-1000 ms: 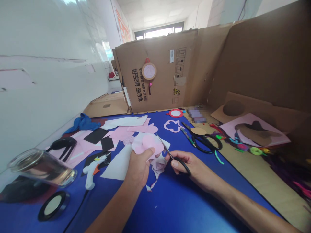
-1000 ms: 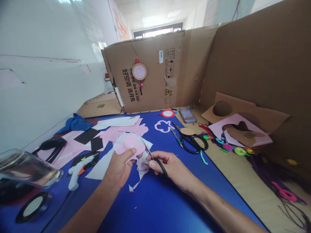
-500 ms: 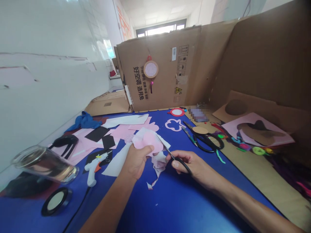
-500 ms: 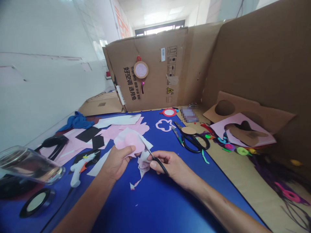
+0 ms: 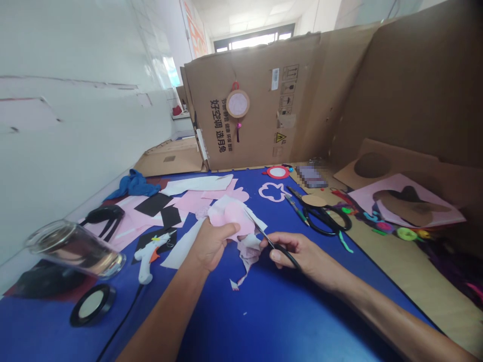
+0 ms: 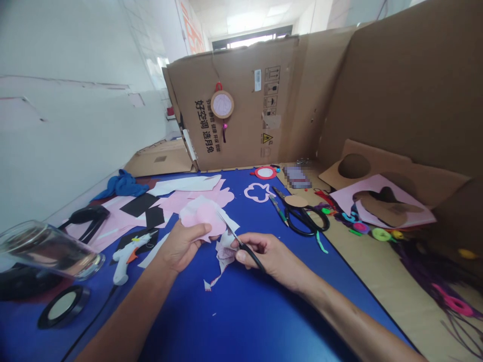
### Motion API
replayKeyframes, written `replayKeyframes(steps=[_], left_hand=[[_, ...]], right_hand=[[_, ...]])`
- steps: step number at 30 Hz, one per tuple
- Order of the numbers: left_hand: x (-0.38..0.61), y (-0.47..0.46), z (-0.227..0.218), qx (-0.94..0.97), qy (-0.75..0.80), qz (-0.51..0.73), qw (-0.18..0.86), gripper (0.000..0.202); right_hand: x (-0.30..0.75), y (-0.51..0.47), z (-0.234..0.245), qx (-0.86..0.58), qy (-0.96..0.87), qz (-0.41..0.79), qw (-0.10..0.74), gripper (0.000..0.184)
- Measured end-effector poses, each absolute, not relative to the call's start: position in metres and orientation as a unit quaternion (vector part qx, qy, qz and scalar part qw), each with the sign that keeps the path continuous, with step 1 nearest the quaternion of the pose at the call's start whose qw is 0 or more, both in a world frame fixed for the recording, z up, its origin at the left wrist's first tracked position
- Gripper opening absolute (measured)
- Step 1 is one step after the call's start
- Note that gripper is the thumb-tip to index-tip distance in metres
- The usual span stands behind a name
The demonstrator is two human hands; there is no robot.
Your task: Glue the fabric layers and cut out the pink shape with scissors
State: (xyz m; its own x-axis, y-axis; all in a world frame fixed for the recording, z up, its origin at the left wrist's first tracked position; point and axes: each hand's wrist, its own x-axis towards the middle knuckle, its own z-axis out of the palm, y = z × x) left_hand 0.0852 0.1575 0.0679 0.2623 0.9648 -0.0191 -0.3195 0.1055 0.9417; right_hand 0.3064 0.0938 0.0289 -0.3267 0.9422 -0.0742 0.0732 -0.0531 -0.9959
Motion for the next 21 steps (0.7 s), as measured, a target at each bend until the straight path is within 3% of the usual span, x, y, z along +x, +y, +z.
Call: replayKeyframes(steps=[21], left_hand=[[0.08,0.1604,0.0688,0.453,0.371,0.476,0.656,0.033]], right_hand=[[0.3101,0.0939,0.0297,-0.431,-0.588,0.583,0.357,0.054]])
